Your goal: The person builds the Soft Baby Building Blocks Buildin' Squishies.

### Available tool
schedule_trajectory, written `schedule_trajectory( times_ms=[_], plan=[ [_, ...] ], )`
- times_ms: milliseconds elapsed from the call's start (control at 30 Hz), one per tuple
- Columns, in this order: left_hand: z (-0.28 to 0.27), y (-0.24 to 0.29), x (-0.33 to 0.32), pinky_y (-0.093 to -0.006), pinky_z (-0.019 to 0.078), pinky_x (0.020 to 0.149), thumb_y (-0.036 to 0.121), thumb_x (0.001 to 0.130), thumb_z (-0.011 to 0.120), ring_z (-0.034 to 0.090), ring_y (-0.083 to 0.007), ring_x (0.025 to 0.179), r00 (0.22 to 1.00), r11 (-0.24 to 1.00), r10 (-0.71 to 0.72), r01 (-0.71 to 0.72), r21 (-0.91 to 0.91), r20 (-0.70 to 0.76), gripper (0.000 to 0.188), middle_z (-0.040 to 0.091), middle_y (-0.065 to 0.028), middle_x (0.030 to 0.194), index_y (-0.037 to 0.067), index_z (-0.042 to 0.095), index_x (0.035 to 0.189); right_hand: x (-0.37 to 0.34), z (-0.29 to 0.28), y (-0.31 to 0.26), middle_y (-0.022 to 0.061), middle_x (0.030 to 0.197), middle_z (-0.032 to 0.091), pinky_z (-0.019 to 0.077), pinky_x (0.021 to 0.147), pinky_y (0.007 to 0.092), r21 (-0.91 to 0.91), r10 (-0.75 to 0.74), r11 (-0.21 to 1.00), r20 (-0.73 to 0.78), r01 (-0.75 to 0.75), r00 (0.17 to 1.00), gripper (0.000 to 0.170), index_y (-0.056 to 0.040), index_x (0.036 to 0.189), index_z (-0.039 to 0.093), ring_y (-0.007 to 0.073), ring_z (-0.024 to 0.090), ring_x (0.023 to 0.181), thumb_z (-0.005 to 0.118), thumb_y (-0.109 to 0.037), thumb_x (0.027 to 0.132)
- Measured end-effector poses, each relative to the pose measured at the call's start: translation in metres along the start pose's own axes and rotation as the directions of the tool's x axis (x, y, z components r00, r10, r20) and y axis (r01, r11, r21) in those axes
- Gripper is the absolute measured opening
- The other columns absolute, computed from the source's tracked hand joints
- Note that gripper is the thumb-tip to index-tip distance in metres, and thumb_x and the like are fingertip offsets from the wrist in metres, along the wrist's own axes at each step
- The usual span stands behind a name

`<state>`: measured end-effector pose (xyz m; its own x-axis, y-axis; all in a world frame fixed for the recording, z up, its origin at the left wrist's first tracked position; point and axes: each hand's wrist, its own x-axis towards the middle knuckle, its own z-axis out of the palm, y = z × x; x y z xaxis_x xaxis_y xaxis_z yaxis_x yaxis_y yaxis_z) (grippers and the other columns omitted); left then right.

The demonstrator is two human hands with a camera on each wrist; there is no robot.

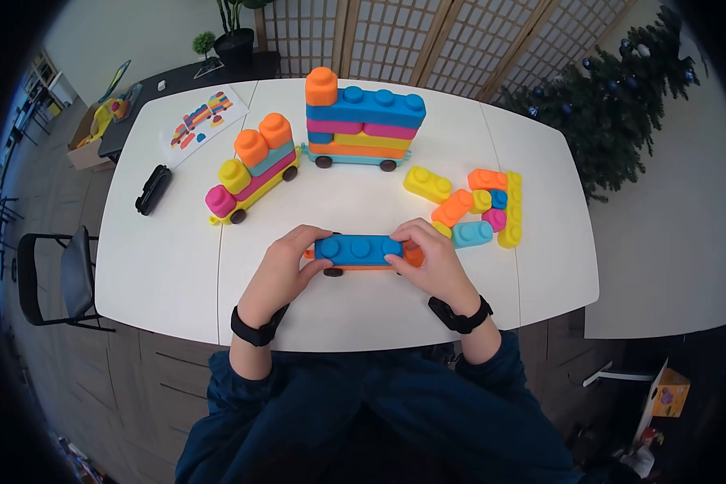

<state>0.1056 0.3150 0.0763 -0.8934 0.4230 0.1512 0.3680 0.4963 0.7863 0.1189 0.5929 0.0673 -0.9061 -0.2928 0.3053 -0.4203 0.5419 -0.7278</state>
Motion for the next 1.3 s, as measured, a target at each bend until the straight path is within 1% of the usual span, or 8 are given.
schedule_trajectory(
  times_ms=[333,533,633,900,967,1100,1200,1300],
  plan=[
    [-0.001,0.006,0.000,-0.0393,0.0542,0.092,0.004,0.083,0.080,0.068,-0.0350,0.101,1.000,0.998,-0.017,0.017,0.053,-0.003,0.042,0.070,-0.0161,0.113,0.002,0.065,0.123,-0.004,0.003,-0.001,0.0115,0.098,0.063,0.0555,0.075,0.0328,-0.005,0.004,1.000,-0.031,-0.004,1.000,0.029,-0.0004,0.104,0.065,0.0278,0.067,0.084,0.084,-0.009,0.083],
    [0.003,0.010,0.001,-0.0396,0.0533,0.092,0.007,0.081,0.082,0.066,-0.0347,0.102,0.997,0.993,0.066,-0.061,0.097,-0.048,0.045,0.069,-0.0155,0.114,0.002,0.065,0.122,-0.005,0.009,-0.001,0.0115,0.099,0.063,0.0550,0.077,0.0333,0.013,0.010,1.000,-0.054,-0.009,0.998,0.029,-0.0005,0.105,0.065,0.0280,0.067,0.086,0.083,-0.009,0.084],
    [0.003,0.009,0.003,-0.0428,0.0529,0.092,0.009,0.081,0.082,0.063,-0.0359,0.107,1.000,0.989,0.006,-0.004,0.148,-0.016,0.043,0.069,-0.0138,0.111,0.004,0.066,0.120,-0.006,0.011,-0.001,0.0114,0.100,0.063,0.0549,0.078,0.0332,0.027,0.014,1.000,-0.065,-0.012,0.998,0.029,-0.0004,0.105,0.066,0.0282,0.067,0.088,0.083,-0.009,0.084],
    [0.003,0.004,0.002,-0.0416,0.0532,0.091,0.012,0.080,0.084,0.065,-0.0346,0.100,0.998,0.992,-0.055,0.055,0.112,-0.007,0.043,0.070,-0.0117,0.110,0.008,0.067,0.120,-0.005,-0.006,0.002,0.0117,0.108,0.067,0.0554,0.082,0.0338,0.077,-0.007,0.997,-0.002,0.007,1.000,0.030,-0.0007,0.110,0.067,0.0288,0.068,0.093,0.081,-0.010,0.086],
    [0.002,0.003,0.002,-0.0413,0.0536,0.090,0.012,0.080,0.084,0.066,-0.0343,0.100,0.998,0.992,-0.056,0.057,0.111,-0.008,0.043,0.071,-0.0116,0.110,0.008,0.067,0.120,-0.005,-0.022,0.014,0.0131,0.109,0.070,0.0551,0.085,0.0364,0.002,0.082,0.997,-0.101,-0.082,0.991,0.028,-0.0002,0.109,0.068,0.0306,0.069,0.097,0.080,-0.015,0.088],
    [0.001,0.004,0.002,-0.0404,0.0547,0.089,0.012,0.080,0.084,0.067,-0.0334,0.098,0.997,0.993,-0.072,0.073,0.095,-0.006,0.043,0.071,-0.0115,0.111,0.008,0.068,0.120,0.001,-0.072,0.041,0.0154,0.112,0.071,0.0548,0.087,0.0404,-0.336,0.225,0.892,-0.249,-0.302,0.942,0.029,0.0003,0.110,0.070,0.0339,0.068,0.102,0.078,-0.019,0.089],
    [0.001,0.004,0.002,-0.0400,0.0552,0.089,0.012,0.080,0.084,0.068,-0.0331,0.099,0.997,0.992,-0.077,0.077,0.101,-0.010,0.043,0.072,-0.0116,0.111,0.008,0.068,0.120,0.003,-0.095,0.071,0.0160,0.113,0.071,0.0553,0.088,0.0428,-0.502,0.193,0.796,-0.317,-0.337,0.928,0.030,0.0004,0.112,0.071,0.0350,0.067,0.103,0.077,-0.016,0.088],
    [0.002,0.003,0.002,-0.0400,0.0555,0.088,0.012,0.080,0.084,0.069,-0.0331,0.098,0.997,0.992,-0.075,0.077,0.100,-0.018,0.043,0.072,-0.0117,0.109,0.008,0.068,0.120,0.006,-0.106,0.092,0.0175,0.114,0.070,0.0557,0.089,0.0416,-0.632,0.209,0.692,-0.289,-0.350,0.934,0.029,0.0010,0.114,0.070,0.0356,0.068,0.101,0.075,-0.012,0.088]
  ],
)
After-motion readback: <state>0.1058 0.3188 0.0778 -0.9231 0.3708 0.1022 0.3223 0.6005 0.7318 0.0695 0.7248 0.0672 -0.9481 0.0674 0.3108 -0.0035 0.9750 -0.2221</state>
